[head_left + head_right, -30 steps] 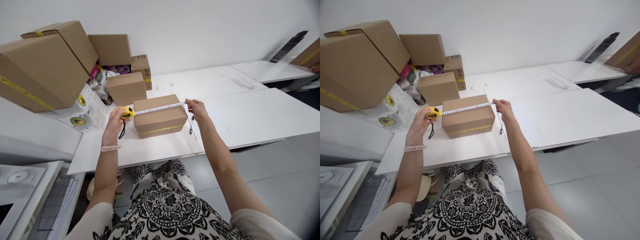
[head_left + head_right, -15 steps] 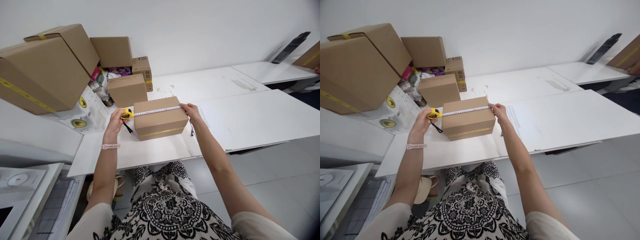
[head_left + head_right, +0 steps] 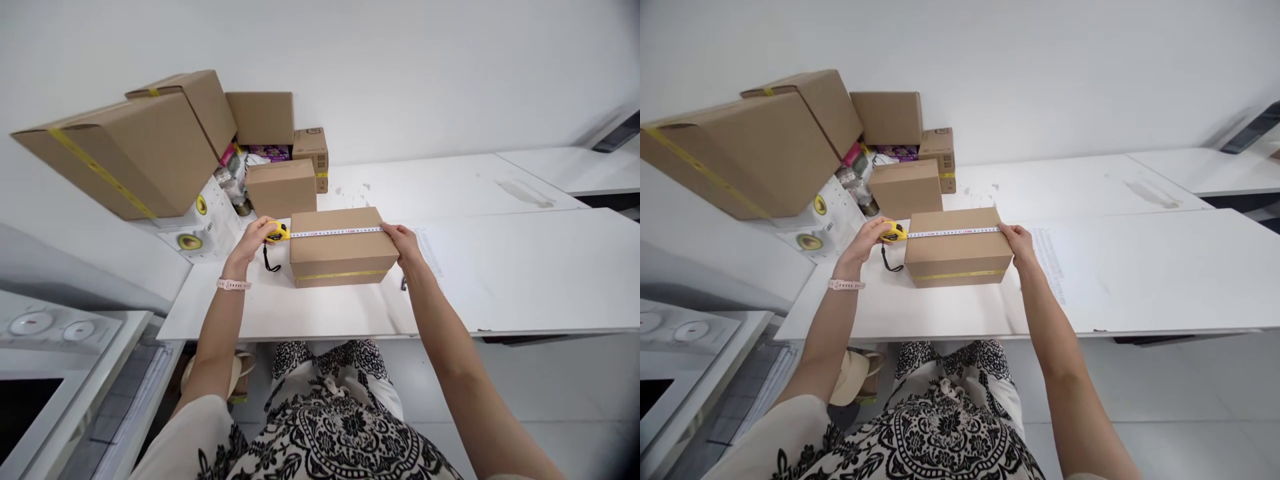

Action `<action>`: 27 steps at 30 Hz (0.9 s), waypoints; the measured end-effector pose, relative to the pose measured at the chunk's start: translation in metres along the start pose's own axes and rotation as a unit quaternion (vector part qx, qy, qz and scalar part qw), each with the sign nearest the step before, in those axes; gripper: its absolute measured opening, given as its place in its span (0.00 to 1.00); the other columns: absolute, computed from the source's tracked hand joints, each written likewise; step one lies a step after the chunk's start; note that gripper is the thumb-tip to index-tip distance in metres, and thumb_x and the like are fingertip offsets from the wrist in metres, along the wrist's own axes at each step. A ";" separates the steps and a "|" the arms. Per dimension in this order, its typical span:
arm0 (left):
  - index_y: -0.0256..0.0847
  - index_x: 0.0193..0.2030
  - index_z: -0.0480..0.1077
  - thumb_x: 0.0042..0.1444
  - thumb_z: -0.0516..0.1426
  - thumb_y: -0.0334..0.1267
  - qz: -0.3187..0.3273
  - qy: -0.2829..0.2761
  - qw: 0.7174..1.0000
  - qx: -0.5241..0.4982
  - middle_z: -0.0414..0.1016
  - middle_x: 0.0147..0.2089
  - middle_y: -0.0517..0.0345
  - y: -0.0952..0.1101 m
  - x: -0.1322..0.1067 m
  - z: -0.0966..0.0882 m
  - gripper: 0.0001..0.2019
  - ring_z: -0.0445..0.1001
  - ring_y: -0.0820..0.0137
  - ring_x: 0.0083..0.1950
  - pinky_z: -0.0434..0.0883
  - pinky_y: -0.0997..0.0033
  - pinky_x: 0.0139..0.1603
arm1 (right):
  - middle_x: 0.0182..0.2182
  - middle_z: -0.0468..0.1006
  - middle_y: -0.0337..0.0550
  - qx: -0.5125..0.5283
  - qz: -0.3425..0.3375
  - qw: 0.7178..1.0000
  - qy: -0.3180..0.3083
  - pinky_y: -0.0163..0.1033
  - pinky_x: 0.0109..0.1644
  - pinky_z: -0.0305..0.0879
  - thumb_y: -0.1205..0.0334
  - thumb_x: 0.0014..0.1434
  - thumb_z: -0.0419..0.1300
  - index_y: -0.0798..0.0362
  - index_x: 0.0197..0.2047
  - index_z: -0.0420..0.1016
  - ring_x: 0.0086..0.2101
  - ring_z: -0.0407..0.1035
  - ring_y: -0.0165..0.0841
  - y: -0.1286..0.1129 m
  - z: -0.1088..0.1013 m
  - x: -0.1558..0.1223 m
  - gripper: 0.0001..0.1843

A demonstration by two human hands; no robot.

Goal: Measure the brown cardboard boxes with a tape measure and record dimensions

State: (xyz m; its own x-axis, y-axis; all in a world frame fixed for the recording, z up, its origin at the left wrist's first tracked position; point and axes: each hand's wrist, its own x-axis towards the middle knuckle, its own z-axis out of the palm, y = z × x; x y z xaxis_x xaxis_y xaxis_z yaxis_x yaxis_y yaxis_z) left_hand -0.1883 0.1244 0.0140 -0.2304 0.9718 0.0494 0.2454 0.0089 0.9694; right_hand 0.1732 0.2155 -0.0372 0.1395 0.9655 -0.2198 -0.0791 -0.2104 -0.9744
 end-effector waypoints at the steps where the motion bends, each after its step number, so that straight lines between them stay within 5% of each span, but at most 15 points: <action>1: 0.40 0.41 0.75 0.48 0.60 0.47 0.009 -0.003 1.000 0.019 0.79 0.38 0.55 0.002 0.000 0.000 0.16 0.76 0.64 0.41 0.72 0.70 0.33 | 0.24 0.70 0.35 0.001 0.000 1.000 -0.002 0.34 0.25 0.57 0.52 0.44 0.73 0.51 0.26 0.68 0.26 0.62 0.28 0.000 0.000 0.000 0.19; 5: 0.41 0.44 0.77 0.52 0.55 0.44 0.070 0.002 0.991 0.115 0.80 0.42 0.54 0.009 -0.002 0.005 0.16 0.76 0.63 0.43 0.71 0.65 0.43 | 0.24 0.71 0.35 0.012 -0.001 1.000 -0.006 0.33 0.25 0.59 0.51 0.42 0.74 0.52 0.26 0.69 0.26 0.63 0.27 0.004 0.000 0.004 0.20; 11: 0.44 0.47 0.77 0.47 0.65 0.44 0.135 -0.065 0.961 0.232 0.81 0.45 0.55 0.014 -0.001 0.006 0.19 0.76 0.61 0.45 0.70 0.64 0.47 | 0.23 0.71 0.34 0.016 0.010 1.000 -0.003 0.32 0.23 0.58 0.50 0.40 0.74 0.51 0.26 0.68 0.24 0.63 0.27 0.004 0.000 0.003 0.21; 17: 0.43 0.42 0.77 0.47 0.66 0.45 0.149 -0.111 0.946 0.265 0.79 0.39 0.57 0.018 0.004 -0.004 0.16 0.75 0.64 0.39 0.68 0.68 0.40 | 0.22 0.72 0.35 0.005 0.002 1.000 -0.002 0.34 0.23 0.58 0.50 0.39 0.74 0.51 0.25 0.68 0.23 0.64 0.28 0.002 0.000 0.001 0.21; 27: 0.44 0.38 0.76 0.45 0.64 0.41 0.122 -0.081 0.916 0.373 0.77 0.33 0.60 0.029 -0.004 -0.002 0.11 0.71 0.66 0.33 0.61 0.70 0.31 | 0.24 0.72 0.35 0.013 0.006 1.000 0.004 0.33 0.24 0.59 0.51 0.40 0.75 0.51 0.25 0.68 0.26 0.64 0.28 0.005 -0.001 0.004 0.21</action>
State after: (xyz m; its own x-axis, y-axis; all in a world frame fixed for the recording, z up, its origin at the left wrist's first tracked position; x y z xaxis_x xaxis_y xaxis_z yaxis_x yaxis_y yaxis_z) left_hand -0.1825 0.1207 0.0423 0.0458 0.9879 0.1479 0.8605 -0.1142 0.4965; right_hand 0.1740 0.2181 -0.0434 0.1458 0.9620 -0.2310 -0.1070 -0.2168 -0.9703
